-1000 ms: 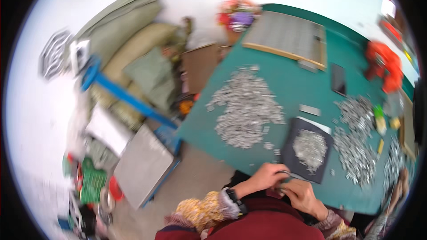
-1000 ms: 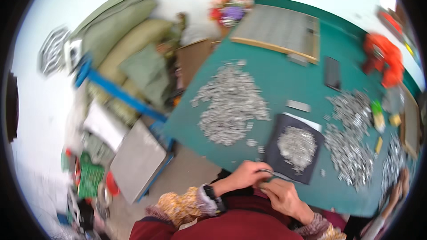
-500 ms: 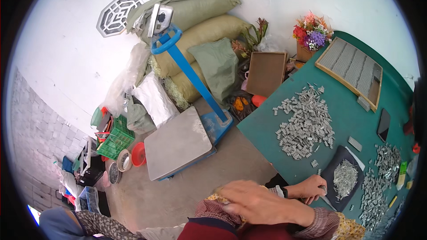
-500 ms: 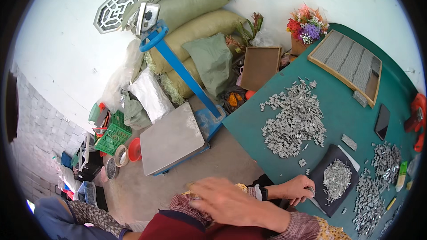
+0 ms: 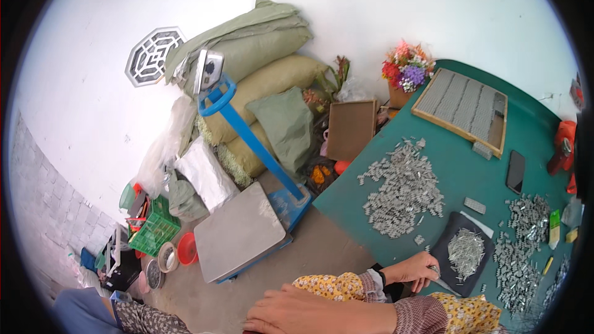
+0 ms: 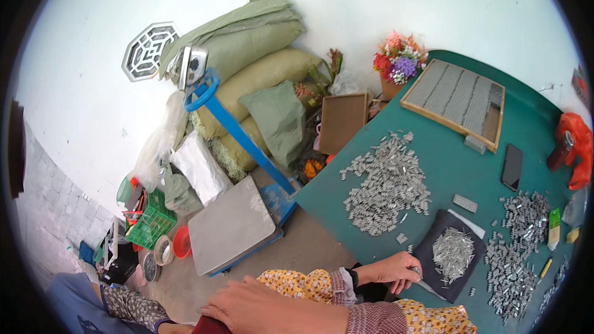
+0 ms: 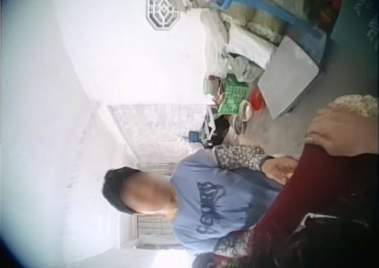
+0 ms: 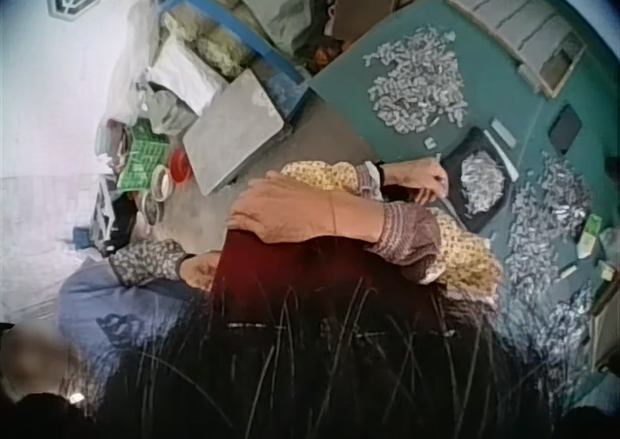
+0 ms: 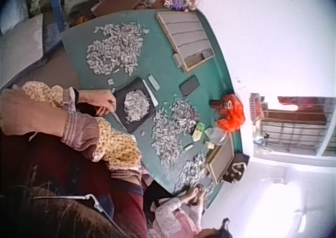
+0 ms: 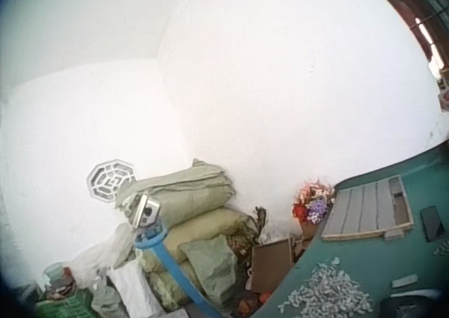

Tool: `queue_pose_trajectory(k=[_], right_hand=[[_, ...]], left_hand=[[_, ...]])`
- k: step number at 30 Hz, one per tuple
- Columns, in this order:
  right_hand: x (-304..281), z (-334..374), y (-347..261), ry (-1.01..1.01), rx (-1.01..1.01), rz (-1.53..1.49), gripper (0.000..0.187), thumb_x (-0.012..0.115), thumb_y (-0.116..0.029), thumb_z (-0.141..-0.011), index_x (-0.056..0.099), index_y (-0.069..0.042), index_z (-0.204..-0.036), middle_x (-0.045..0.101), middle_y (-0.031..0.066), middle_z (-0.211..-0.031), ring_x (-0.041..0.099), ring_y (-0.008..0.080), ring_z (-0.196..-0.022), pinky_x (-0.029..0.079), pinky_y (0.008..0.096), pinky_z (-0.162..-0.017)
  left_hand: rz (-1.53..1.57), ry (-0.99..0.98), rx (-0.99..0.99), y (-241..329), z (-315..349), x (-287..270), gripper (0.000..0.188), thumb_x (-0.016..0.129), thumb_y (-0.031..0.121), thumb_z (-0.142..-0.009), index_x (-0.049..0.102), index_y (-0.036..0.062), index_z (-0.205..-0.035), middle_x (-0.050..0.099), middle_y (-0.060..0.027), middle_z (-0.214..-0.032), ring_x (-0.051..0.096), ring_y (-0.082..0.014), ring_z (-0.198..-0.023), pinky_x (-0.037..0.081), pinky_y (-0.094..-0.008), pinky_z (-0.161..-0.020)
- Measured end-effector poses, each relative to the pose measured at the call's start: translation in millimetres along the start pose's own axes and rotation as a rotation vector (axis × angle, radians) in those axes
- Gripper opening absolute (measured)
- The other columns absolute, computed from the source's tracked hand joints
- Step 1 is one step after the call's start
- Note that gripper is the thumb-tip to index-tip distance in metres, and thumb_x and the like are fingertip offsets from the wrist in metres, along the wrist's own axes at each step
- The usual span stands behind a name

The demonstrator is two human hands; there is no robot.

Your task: Manually sort and arrange small metal components into a tray on a workspace.

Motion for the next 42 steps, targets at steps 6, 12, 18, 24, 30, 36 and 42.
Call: queue_pose_trajectory(k=[6, 12, 18, 24, 30, 36, 42], right_hand=[[13.9, -0.9, -7.7, -0.044, -0.105, -0.074, 0.031, 0.053, -0.032, -0.092, 0.070, -0.005, -0.088, 0.067, 0.0179, -0.096, 0.060, 0.0360, -0.093, 0.044, 0.0479, -0.077], [4.7, -3.0, -24.0, -0.009, -0.137, -0.215, 0.033, 0.055, -0.032, -0.091, 0.067, -0.002, -0.089, 0.065, 0.0219, -0.093, 0.059, 0.0384, -0.090, 0.043, 0.0519, -0.078], [-5.0, 5.5, -34.1, 0.066, -0.107, -0.259, 0.028, 0.060, -0.032, -0.089, 0.063, -0.005, -0.094, 0.062, 0.0165, -0.090, 0.057, 0.0339, -0.089, 0.042, 0.0451, -0.080], [-13.8, 34.0, -28.8, 0.025, -0.049, -0.290, 0.027, 0.064, -0.032, -0.086, 0.063, -0.006, -0.092, 0.060, 0.0154, -0.090, 0.056, 0.0328, -0.089, 0.041, 0.0431, -0.082], [-40.0, 67.0, -22.3, 0.140, -0.052, -0.169, 0.024, 0.063, -0.028, -0.089, 0.065, -0.004, -0.091, 0.059, 0.0159, -0.090, 0.056, 0.0316, -0.084, 0.043, 0.0419, -0.075], [-52.8, 98.9, -5.7, 0.257, -0.049, -0.042, 0.024, 0.062, -0.025, -0.090, 0.068, -0.002, -0.089, 0.059, 0.0162, -0.089, 0.056, 0.0307, -0.080, 0.045, 0.0409, -0.069], [-46.8, 194.3, 37.7, 0.449, 0.233, -0.228, 0.016, 0.061, -0.016, -0.093, 0.067, -0.001, -0.097, 0.066, 0.0095, -0.091, 0.063, 0.0255, -0.088, 0.048, 0.0348, -0.080]], left_hand=[[0.027, 0.018, -0.053, -5.5, -3.2, -0.9, 0.024, 0.060, 0.009, -0.088, 0.058, -0.0137, -0.095, 0.062, -0.0143, -0.063, 0.063, -0.0215, -0.042, 0.048, -0.0282, -0.033], [-0.007, 0.021, -0.041, -5.4, -6.1, -2.2, 0.023, 0.061, 0.012, -0.091, 0.061, -0.0094, -0.099, 0.063, -0.0123, -0.066, 0.064, -0.0187, -0.045, 0.049, -0.0263, -0.035], [-0.068, 0.058, -0.053, -4.8, 4.7, -0.2, 0.026, 0.061, 0.015, -0.092, 0.061, -0.0086, -0.104, 0.063, -0.0114, -0.071, 0.063, -0.0173, -0.047, 0.048, -0.0254, -0.038], [-0.113, 0.100, -0.091, -7.4, 8.3, -3.0, 0.026, 0.061, 0.017, -0.093, 0.063, -0.0063, -0.105, 0.064, -0.0096, -0.072, 0.064, -0.0154, -0.051, 0.049, -0.0250, -0.041], [-0.074, 0.106, -0.168, -3.4, 27.8, -18.0, 0.024, 0.063, 0.016, -0.093, 0.064, -0.0055, -0.104, 0.065, -0.0107, -0.076, 0.065, -0.0162, -0.054, 0.052, -0.0253, -0.044], [-0.037, 0.101, -0.218, -15.8, 16.9, -10.5, 0.022, 0.064, 0.014, -0.093, 0.065, -0.0051, -0.105, 0.065, -0.0096, -0.076, 0.065, -0.0152, -0.056, 0.051, -0.0248, -0.044], [-0.068, 0.222, -0.118, -15.8, 29.3, -19.2, 0.019, 0.065, 0.013, -0.092, 0.067, -0.0031, -0.103, 0.065, -0.0068, -0.076, 0.063, -0.0120, -0.058, 0.049, -0.0233, -0.049]])
Point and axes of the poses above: each hand's wrist, its own z-axis away from the middle knuckle, its own x-axis out of the palm, y = z × x, the point moved 8 cm from there along -z, towards the middle knuckle
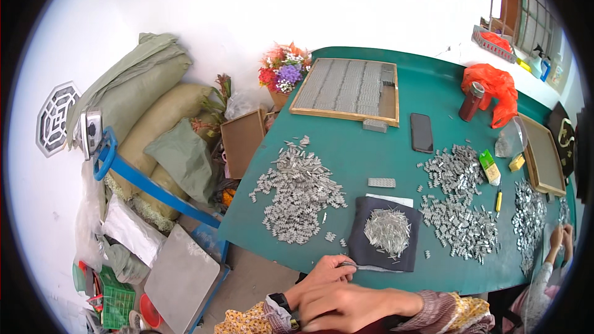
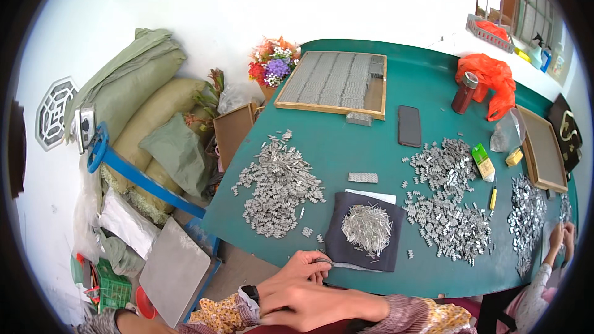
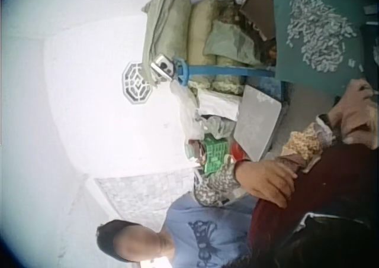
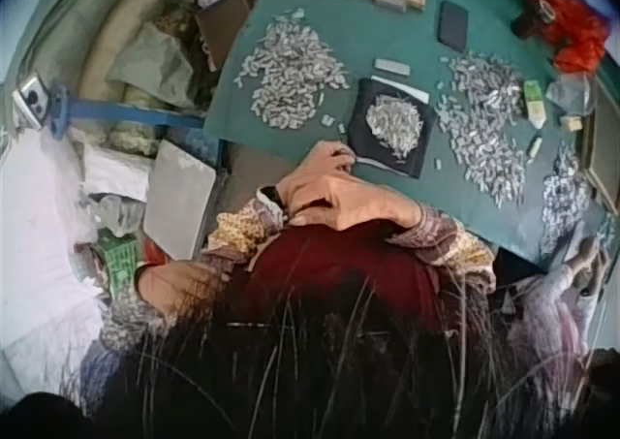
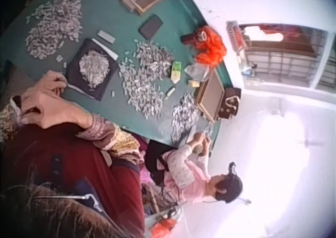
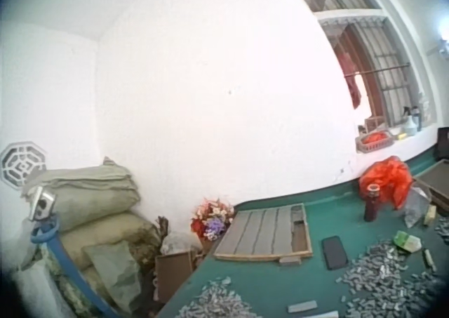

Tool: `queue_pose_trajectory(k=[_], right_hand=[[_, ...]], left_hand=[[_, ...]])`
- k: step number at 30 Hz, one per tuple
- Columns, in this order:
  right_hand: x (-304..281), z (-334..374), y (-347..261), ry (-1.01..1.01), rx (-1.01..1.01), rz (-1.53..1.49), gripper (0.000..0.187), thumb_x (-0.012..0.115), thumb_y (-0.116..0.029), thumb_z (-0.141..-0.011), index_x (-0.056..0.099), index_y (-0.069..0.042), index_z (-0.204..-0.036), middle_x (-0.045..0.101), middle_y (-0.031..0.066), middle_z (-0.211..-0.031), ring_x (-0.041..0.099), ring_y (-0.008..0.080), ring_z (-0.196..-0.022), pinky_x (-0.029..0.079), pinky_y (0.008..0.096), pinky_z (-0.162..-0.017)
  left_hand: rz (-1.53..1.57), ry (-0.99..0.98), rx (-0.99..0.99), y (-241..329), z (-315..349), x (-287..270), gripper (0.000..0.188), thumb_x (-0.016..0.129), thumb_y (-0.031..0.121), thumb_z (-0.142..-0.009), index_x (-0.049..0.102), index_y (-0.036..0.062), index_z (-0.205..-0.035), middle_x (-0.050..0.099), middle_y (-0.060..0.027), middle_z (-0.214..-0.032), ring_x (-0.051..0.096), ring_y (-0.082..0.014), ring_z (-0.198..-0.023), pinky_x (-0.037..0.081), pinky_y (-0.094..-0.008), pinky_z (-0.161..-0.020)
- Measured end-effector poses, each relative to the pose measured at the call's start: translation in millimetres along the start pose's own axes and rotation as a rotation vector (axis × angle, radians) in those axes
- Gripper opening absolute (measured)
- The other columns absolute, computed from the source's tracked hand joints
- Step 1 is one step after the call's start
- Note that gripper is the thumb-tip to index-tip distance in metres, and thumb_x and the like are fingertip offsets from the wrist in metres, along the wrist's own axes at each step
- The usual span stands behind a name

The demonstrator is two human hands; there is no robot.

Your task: Manually sort and arrange small metal components into a tray on a workspace.

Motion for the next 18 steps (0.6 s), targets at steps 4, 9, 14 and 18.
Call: queue_pose_trajectory(k=[4, 9, 14, 18], right_hand=[[-37.8, 79.7, 30.3, 0.304, 0.224, -0.119, 0.010, 0.063, -0.006, -0.092, 0.066, 0.004, -0.093, 0.066, 0.0109, -0.095, 0.061, 0.0213, -0.093, 0.048, 0.0346, -0.085], [-39.6, 159.1, 54.2, 0.454, 0.376, -0.010, 0.020, 0.064, -0.019, -0.093, 0.065, 0.001, -0.092, 0.062, 0.0078, -0.083, 0.058, 0.0186, -0.078, 0.045, 0.0342, -0.070], [-27.5, 209.1, 83.7, 0.629, 0.453, -0.055, 0.022, 0.065, -0.020, -0.092, 0.064, 0.002, -0.090, 0.060, 0.0078, -0.080, 0.056, 0.0179, -0.072, 0.044, 0.0342, -0.066], [-13.2, 225.4, 103.5, 0.627, 0.424, -0.031, 0.022, 0.066, -0.020, -0.088, 0.064, 0.002, -0.086, 0.060, 0.0084, -0.074, 0.056, 0.0168, -0.068, 0.043, 0.0343, -0.063]], left_hand=[[-0.254, 0.038, 0.227, 26.0, -8.0, 8.9, 0.021, 0.066, 0.015, -0.092, 0.067, -0.0030, -0.103, 0.067, -0.0073, -0.077, 0.062, -0.0115, -0.058, 0.049, -0.0245, -0.050], [-0.141, -0.071, -0.074, 28.8, -11.1, 11.7, 0.018, 0.064, 0.012, -0.093, 0.066, -0.0051, -0.098, 0.068, -0.0101, -0.073, 0.065, -0.0165, -0.053, 0.051, -0.0259, -0.044], [-0.143, -0.073, -0.067, 30.0, -13.3, 8.6, 0.014, 0.061, 0.004, -0.090, 0.066, -0.0091, -0.094, 0.067, -0.0148, -0.072, 0.068, -0.0215, -0.057, 0.055, -0.0288, -0.047], [-0.284, -0.138, -0.288, 29.2, -3.4, 9.8, 0.060, 0.064, 0.024, -0.093, 0.037, -0.0088, -0.135, 0.058, -0.0269, -0.121, 0.063, -0.0383, -0.104, 0.054, -0.0400, -0.092]])
Point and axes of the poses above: each hand's wrist, its own z-axis away from the middle knuckle, its own x-axis out of the palm, y = z × x, the point moved 8 cm from there along -z, towards the middle knuckle
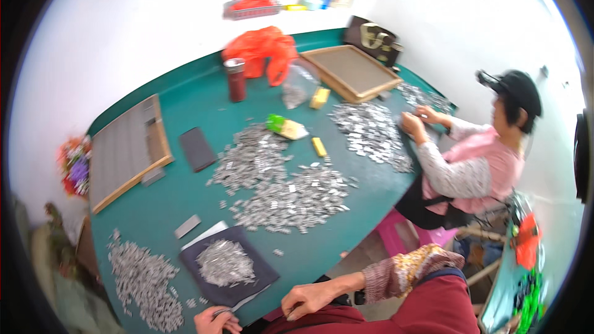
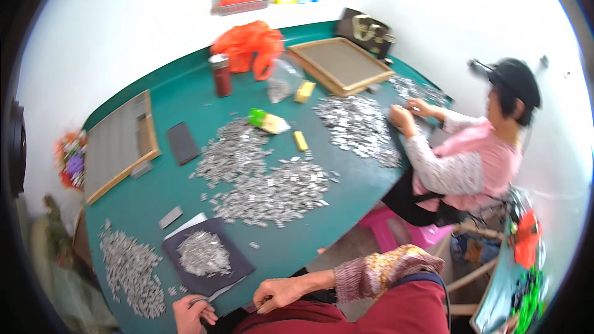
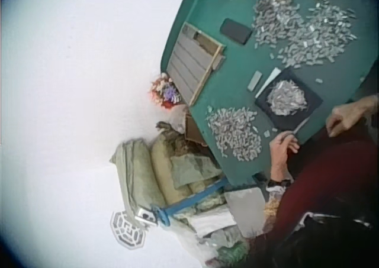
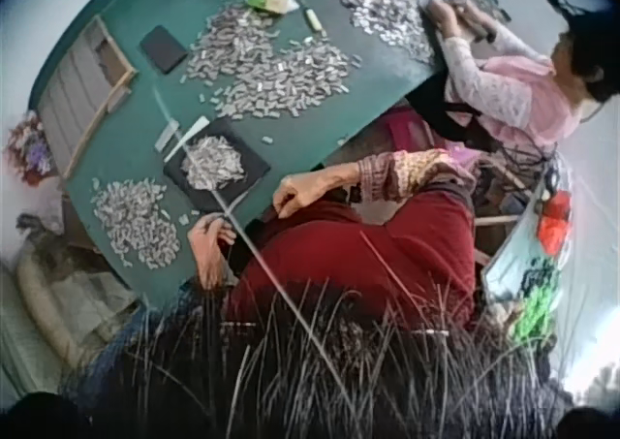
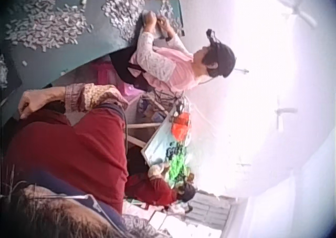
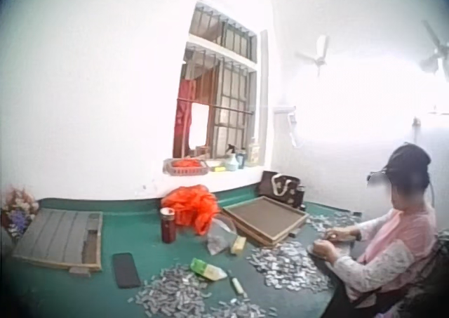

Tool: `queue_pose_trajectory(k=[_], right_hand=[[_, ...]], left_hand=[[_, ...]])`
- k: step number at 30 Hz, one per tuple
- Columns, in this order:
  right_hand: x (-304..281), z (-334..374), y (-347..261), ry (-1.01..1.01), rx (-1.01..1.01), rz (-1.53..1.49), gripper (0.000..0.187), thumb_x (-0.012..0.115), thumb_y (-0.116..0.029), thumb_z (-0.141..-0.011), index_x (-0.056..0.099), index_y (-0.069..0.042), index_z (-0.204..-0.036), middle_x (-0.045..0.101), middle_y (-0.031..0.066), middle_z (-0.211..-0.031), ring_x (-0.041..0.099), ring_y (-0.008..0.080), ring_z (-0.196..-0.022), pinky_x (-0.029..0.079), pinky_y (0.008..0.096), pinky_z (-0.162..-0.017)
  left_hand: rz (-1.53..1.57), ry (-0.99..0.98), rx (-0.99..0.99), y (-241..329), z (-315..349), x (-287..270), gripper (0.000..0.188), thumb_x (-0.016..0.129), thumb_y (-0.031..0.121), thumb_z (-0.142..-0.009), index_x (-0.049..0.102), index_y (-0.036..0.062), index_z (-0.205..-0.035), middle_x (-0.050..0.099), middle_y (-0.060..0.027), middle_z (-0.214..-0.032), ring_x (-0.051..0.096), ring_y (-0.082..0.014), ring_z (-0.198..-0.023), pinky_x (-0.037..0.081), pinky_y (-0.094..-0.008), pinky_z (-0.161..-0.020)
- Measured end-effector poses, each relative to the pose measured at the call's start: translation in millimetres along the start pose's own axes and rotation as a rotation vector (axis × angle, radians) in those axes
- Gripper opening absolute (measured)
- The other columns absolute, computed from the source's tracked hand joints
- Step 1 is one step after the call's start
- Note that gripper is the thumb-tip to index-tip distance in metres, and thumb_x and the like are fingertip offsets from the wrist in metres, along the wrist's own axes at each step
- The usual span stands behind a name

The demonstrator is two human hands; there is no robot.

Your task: Manually sort and arrange small metal components into a tray on a workspace.

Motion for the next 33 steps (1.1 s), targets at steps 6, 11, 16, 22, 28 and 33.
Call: queue_pose_trajectory(k=[6, 11, 16, 22, 28, 33], right_hand=[[11.4, 15.7, 20.8, -0.084, 0.177, 0.106, 0.023, 0.068, -0.020, -0.088, 0.065, 0.003, -0.088, 0.064, 0.0125, -0.080, 0.061, 0.0233, -0.075, 0.047, 0.0369, -0.067], [14.5, 36.0, 22.2, -0.158, 0.302, 0.221, 0.024, 0.069, -0.021, -0.083, 0.069, 0.003, -0.087, 0.067, 0.0093, -0.076, 0.064, 0.0206, -0.076, 0.049, 0.0350, -0.066], [15.4, 62.2, 64.5, -0.188, 0.415, 0.189, 0.021, 0.069, -0.020, -0.081, 0.068, 0.001, -0.081, 0.067, 0.0090, -0.072, 0.064, 0.0192, -0.069, 0.050, 0.0343, -0.061], [27.3, 128.4, 168.2, -0.401, 0.759, 0.274, 0.020, 0.064, -0.018, -0.079, 0.065, -0.001, -0.070, 0.065, 0.0084, -0.064, 0.059, 0.0171, -0.050, 0.045, 0.0326, -0.042], [53.6, 167.4, 233.7, -0.651, 0.353, 0.534, 0.018, 0.063, -0.014, -0.079, 0.066, -0.002, -0.067, 0.068, 0.0079, -0.067, 0.062, 0.0187, -0.055, 0.050, 0.0359, -0.045], [28.2, 193.3, 240.1, -0.198, 0.597, 0.369, 0.017, 0.063, -0.017, -0.071, 0.067, 0.000, -0.074, 0.068, 0.0186, -0.071, 0.065, 0.0340, -0.065, 0.051, 0.0459, -0.058]], left_hand=[[0.426, -0.180, 0.092, -27.3, -15.8, -18.9, 0.032, 0.059, 0.013, -0.096, 0.055, -0.0127, -0.115, 0.068, -0.0203, -0.090, 0.066, -0.0240, -0.070, 0.058, -0.0345, -0.065], [0.039, 0.013, 0.127, -4.9, -4.0, -17.1, 0.027, 0.058, 0.019, -0.098, 0.059, -0.0068, -0.104, 0.070, -0.0162, -0.086, 0.066, -0.0215, -0.069, 0.057, -0.0324, -0.063], [0.018, 0.003, 0.211, 1.1, -1.0, -13.0, 0.024, 0.057, 0.016, -0.097, 0.062, -0.0066, -0.102, 0.070, -0.0157, -0.085, 0.065, -0.0211, -0.067, 0.056, -0.0320, -0.061], [-0.024, 0.060, 0.331, 4.1, 2.4, -12.3, 0.021, 0.056, 0.005, -0.094, 0.065, -0.0094, -0.106, 0.069, -0.0154, -0.083, 0.066, -0.0214, -0.064, 0.054, -0.0322, -0.060], [-0.010, 0.003, 0.118, -78.8, -48.1, -60.0, 0.019, 0.055, 0.004, -0.094, 0.066, -0.0102, -0.101, 0.069, -0.0154, -0.082, 0.065, -0.0209, -0.064, 0.053, -0.0320, -0.058], [0.034, 0.020, 0.271, -0.7, -1.9, -16.4, 0.019, 0.054, 0.003, -0.093, 0.065, -0.0109, -0.100, 0.068, -0.0157, -0.080, 0.065, -0.0213, -0.064, 0.053, -0.0317, -0.059]])
Point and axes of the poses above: each hand's wrist, its own z-axis away from the middle knuckle, its own x-axis out of the palm, y = z × x, the point moved 8 cm from there along -z, towards the middle knuckle
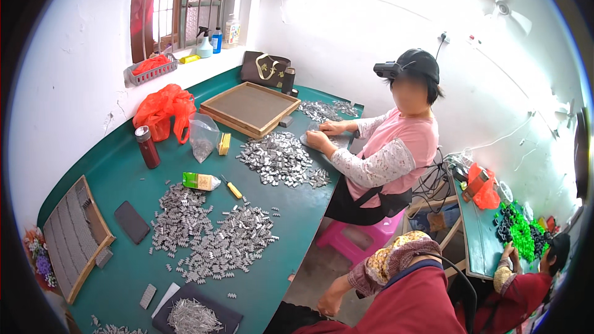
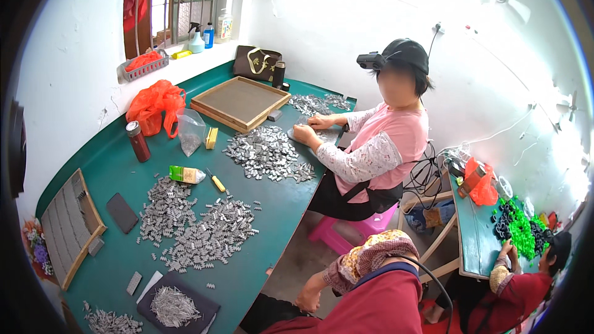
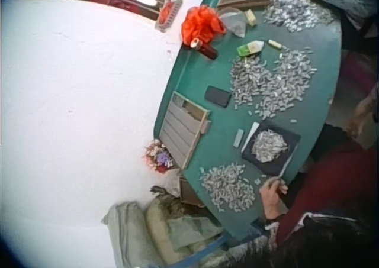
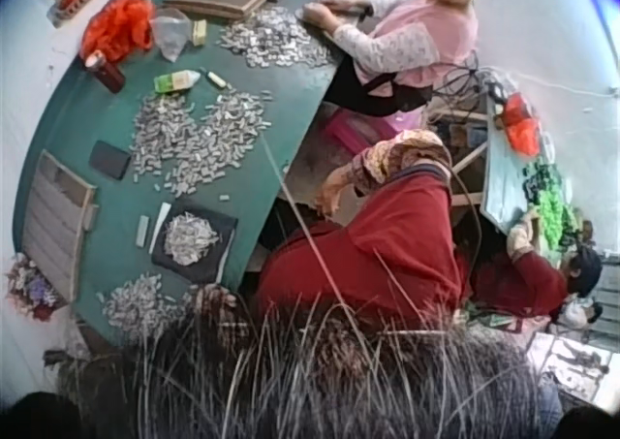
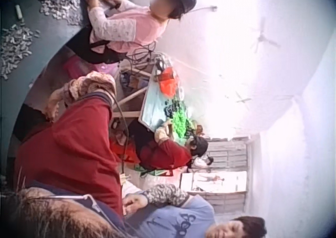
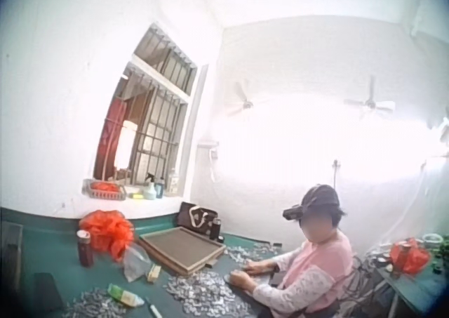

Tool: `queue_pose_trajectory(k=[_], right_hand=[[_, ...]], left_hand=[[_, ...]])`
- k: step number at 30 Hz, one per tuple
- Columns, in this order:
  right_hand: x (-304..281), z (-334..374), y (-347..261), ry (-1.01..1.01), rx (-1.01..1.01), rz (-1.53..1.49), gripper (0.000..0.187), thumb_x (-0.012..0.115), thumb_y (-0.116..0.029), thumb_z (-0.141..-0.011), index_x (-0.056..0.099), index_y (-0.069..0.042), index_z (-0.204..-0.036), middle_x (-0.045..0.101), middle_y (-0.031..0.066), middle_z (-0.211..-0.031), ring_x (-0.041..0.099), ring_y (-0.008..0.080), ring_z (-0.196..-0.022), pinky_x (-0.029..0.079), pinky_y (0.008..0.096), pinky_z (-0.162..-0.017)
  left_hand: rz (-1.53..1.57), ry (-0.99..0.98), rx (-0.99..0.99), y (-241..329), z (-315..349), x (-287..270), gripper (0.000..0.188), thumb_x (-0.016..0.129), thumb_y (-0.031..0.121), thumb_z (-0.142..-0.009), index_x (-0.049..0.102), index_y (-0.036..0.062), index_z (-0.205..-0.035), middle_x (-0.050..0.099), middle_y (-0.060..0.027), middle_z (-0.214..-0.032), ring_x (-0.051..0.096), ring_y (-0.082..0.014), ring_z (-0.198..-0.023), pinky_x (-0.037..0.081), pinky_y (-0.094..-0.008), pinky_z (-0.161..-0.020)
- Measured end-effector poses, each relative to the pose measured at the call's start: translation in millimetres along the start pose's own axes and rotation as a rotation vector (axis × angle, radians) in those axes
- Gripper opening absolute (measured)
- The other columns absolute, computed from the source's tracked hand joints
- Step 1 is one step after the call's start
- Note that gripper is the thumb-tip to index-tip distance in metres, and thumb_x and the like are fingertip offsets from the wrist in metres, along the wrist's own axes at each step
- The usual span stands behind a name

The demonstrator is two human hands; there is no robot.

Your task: Manually sort and arrange small metal components into a tray on a workspace.

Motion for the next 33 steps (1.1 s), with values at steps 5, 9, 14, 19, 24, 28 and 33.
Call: queue_pose_trajectory(k=[5, 9, 14, 19, 24, 28, 33], right_hand=[[-13.0, 9.1, -38.3, 0.094, -0.200, 0.467, 0.014, 0.071, -0.015, -0.068, 0.071, -0.002, -0.073, 0.070, 0.0116, -0.079, 0.068, 0.0245, -0.072, 0.053, 0.0393, -0.057], [19.2, -4.4, 10.7, 0.150, -0.095, 0.302, 0.017, 0.059, -0.015, -0.077, 0.066, 0.000, -0.080, 0.068, 0.0191, -0.073, 0.067, 0.0346, -0.065, 0.051, 0.0444, -0.056], [158.1, -10.9, 268.6, 0.068, 0.401, 0.228, 0.015, 0.059, -0.013, -0.079, 0.065, 0.000, -0.077, 0.067, 0.0139, -0.072, 0.066, 0.0261, -0.060, 0.050, 0.0397, -0.049], [-1.0, 103.0, -46.9, -0.347, 0.542, -0.120, 0.019, 0.065, -0.016, -0.078, 0.063, 0.003, -0.075, 0.066, 0.0121, -0.073, 0.063, 0.0222, -0.060, 0.048, 0.0387, -0.052], [-18.6, 74.6, -20.2, -0.249, 0.321, 0.176, 0.020, 0.059, -0.015, -0.081, 0.065, 0.004, -0.082, 0.067, 0.0147, -0.078, 0.065, 0.0258, -0.067, 0.051, 0.0400, -0.058], [-28.1, 34.8, -12.2, 0.133, -0.106, 0.120, 0.030, 0.058, -0.022, -0.085, 0.064, 0.002, -0.101, 0.069, 0.0179, -0.091, 0.066, 0.0327, -0.078, 0.052, 0.0467, -0.069], [-12.3, 60.7, 58.9, 0.076, -0.282, 0.234, 0.033, 0.052, -0.015, -0.091, 0.063, -0.002, -0.119, 0.064, 0.0156, -0.110, 0.064, 0.0283, -0.093, 0.049, 0.0350, -0.093]], left_hand=[[-0.053, 0.008, -0.033, -7.5, -3.0, -4.4, 0.020, 0.055, 0.004, -0.093, 0.065, -0.0110, -0.100, 0.068, -0.0160, -0.080, 0.065, -0.0217, -0.064, 0.054, -0.0323, -0.059], [-0.060, 0.016, 0.011, 0.3, 2.2, -1.3, 0.020, 0.056, 0.004, -0.093, 0.065, -0.0120, -0.102, 0.068, -0.0171, -0.082, 0.066, -0.0224, -0.065, 0.054, -0.0328, -0.059], [-0.102, -0.025, 0.041, -0.5, -6.2, 4.7, 0.021, 0.056, 0.004, -0.094, 0.065, -0.0123, -0.104, 0.069, -0.0179, -0.084, 0.067, -0.0228, -0.067, 0.054, -0.0324, -0.059], [-0.150, -0.075, 0.019, 2.3, 2.2, 12.6, 0.021, 0.056, 0.003, -0.095, 0.065, -0.0114, -0.106, 0.070, -0.0170, -0.085, 0.067, -0.0220, -0.067, 0.054, -0.0314, -0.059], [-0.142, -0.200, -0.128, -40.8, -22.3, -3.1, 0.021, 0.058, 0.005, -0.094, 0.066, -0.0097, -0.106, 0.070, -0.0166, -0.084, 0.067, -0.0211, -0.066, 0.055, -0.0317, -0.059], [-0.121, -0.028, 0.006, 17.5, 1.4, 13.2, 0.026, 0.060, 0.014, -0.094, 0.066, -0.0072, -0.107, 0.067, -0.0189, -0.082, 0.066, -0.0223, -0.064, 0.057, -0.0344, -0.057], [-0.028, -0.239, 0.050, -1.3, -10.7, 23.8, 0.017, 0.061, 0.014, -0.096, 0.069, 0.0013, -0.104, 0.067, -0.0057, -0.068, 0.063, -0.0112, -0.057, 0.051, -0.0252, -0.053]])
Point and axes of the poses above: each hand's wrist, its own z-axis away from the middle knuckle, its own x-axis out of the palm, y = z × x, the point moved 8 cm from there along -z, towards the middle knuckle
